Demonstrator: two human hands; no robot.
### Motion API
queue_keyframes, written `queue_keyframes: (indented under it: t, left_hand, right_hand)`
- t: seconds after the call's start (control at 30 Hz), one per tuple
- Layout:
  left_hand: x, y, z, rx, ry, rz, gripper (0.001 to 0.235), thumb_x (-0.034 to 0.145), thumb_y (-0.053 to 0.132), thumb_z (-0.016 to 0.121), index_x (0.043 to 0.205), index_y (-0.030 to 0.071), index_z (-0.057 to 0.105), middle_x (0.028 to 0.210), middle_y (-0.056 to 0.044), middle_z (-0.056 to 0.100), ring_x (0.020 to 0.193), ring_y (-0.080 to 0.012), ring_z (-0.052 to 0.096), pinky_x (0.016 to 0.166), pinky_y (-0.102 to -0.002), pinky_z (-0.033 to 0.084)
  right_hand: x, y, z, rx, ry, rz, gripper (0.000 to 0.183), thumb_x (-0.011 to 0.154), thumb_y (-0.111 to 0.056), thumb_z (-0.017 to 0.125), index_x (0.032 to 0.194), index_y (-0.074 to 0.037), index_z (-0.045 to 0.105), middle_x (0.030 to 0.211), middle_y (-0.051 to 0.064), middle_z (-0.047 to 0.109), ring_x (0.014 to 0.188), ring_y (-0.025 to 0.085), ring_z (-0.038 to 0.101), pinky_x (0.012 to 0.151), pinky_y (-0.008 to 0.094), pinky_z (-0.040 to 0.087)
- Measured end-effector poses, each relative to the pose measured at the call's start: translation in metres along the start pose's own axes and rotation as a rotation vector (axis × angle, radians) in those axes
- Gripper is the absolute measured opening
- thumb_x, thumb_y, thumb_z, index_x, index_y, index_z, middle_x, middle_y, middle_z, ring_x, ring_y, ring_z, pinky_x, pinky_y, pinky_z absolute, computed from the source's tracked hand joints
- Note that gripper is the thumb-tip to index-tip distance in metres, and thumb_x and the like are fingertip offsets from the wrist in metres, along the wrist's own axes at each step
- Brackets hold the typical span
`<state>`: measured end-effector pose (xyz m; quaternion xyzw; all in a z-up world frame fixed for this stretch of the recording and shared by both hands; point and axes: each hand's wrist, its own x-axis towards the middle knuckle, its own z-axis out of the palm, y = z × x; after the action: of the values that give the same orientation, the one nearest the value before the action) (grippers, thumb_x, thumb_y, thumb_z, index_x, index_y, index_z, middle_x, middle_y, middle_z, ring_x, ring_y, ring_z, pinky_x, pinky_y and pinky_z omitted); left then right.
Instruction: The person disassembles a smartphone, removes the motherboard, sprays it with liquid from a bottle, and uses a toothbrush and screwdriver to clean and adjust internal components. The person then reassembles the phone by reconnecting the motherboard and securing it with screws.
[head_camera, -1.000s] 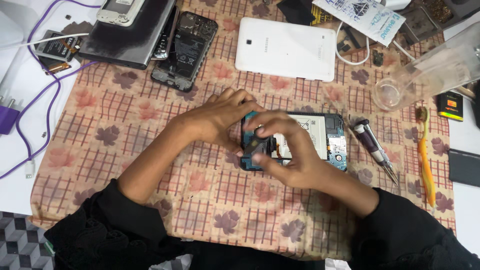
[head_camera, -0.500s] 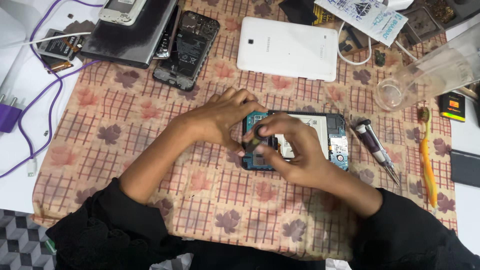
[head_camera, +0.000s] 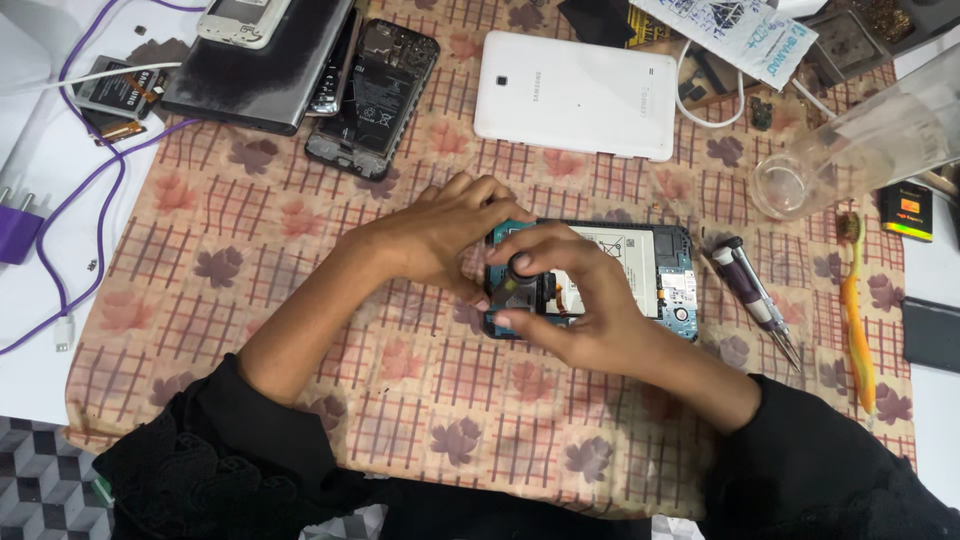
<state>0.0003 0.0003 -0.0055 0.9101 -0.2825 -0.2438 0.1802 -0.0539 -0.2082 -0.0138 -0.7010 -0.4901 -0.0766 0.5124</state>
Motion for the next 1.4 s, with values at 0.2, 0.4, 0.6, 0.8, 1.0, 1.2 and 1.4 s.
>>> queue_keyframes:
  t: [0.2, 0.4, 0.6, 0.8, 1.0, 1.2, 1.4]
  left_hand:
    - [0.001, -0.003, 0.001, 0.009, -0.005, 0.020, 0.122, 0.045, 0.037, 0.100, 0.150, 0.028, 0.037, 0.145, 0.002, 0.038, 0.141, -0.0213, 0.032, 0.121, -0.046, 0.028]
    - [-0.006, 0.006, -0.006, 0.003, -0.028, -0.006, 0.120, 0.048, 0.036, 0.098, 0.151, 0.029, 0.036, 0.146, 0.003, 0.037, 0.142, -0.0206, 0.031, 0.121, -0.045, 0.027]
    - [-0.020, 0.025, -0.012, 0.184, -0.082, -0.023, 0.098, 0.065, 0.029, 0.091, 0.148, 0.019, 0.040, 0.146, -0.001, 0.039, 0.139, -0.0220, 0.033, 0.122, -0.045, 0.030]
    - [-0.030, 0.042, -0.005, 0.288, 0.088, 0.176, 0.045, 0.077, 0.004, 0.078, 0.119, -0.002, 0.063, 0.096, -0.012, 0.071, 0.094, -0.0255, 0.071, 0.098, -0.044, 0.056]
    - [-0.029, 0.050, 0.004, 0.220, -0.008, 0.092, 0.044, 0.082, -0.016, 0.057, 0.124, -0.003, 0.059, 0.071, -0.017, 0.071, 0.071, -0.0283, 0.073, 0.086, -0.045, 0.057]
    - [-0.030, 0.052, 0.019, 0.356, 0.194, 0.219, 0.054, 0.074, -0.020, 0.057, 0.128, -0.011, 0.054, 0.076, -0.027, 0.069, 0.084, -0.0366, 0.073, 0.098, -0.059, 0.050]
    - [-0.028, 0.052, 0.025, 0.404, 0.101, 0.152, 0.057, 0.074, -0.030, 0.050, 0.128, -0.012, 0.050, 0.076, -0.023, 0.068, 0.087, -0.0346, 0.072, 0.099, -0.055, 0.052]
  right_hand:
    - [-0.005, 0.004, 0.003, 0.215, 0.015, 0.089, 0.055, 0.096, 0.016, 0.064, 0.135, -0.012, 0.038, 0.120, 0.020, 0.066, 0.116, 0.031, 0.073, 0.100, 0.042, 0.067]
    - [-0.006, 0.003, -0.004, 0.237, -0.004, 0.068, 0.054, 0.096, 0.016, 0.064, 0.135, -0.011, 0.038, 0.120, 0.021, 0.066, 0.115, 0.030, 0.075, 0.099, 0.043, 0.070]
    - [-0.001, -0.011, -0.021, 0.197, 0.136, 0.033, 0.059, 0.096, 0.017, 0.067, 0.136, -0.013, 0.036, 0.118, 0.022, 0.062, 0.113, 0.031, 0.071, 0.097, 0.043, 0.070]
    - [-0.022, -0.025, -0.084, -0.016, 0.286, -0.103, 0.057, 0.092, 0.017, 0.065, 0.130, -0.011, 0.033, 0.103, 0.019, 0.067, 0.100, 0.028, 0.077, 0.086, 0.046, 0.069]
    - [-0.086, -0.034, -0.134, -0.259, 0.400, 0.185, 0.061, 0.100, 0.014, 0.069, 0.137, -0.014, 0.030, 0.116, 0.018, 0.064, 0.111, 0.026, 0.073, 0.097, 0.042, 0.065]
    - [-0.107, -0.034, -0.143, -0.299, 0.467, 0.263, 0.062, 0.100, 0.014, 0.072, 0.136, -0.013, 0.029, 0.114, 0.020, 0.060, 0.109, 0.027, 0.072, 0.091, 0.038, 0.067]
    - [-0.100, -0.042, -0.136, -0.255, 0.404, 0.227, 0.062, 0.098, 0.012, 0.069, 0.138, -0.012, 0.029, 0.114, 0.020, 0.063, 0.106, 0.028, 0.074, 0.091, 0.040, 0.069]
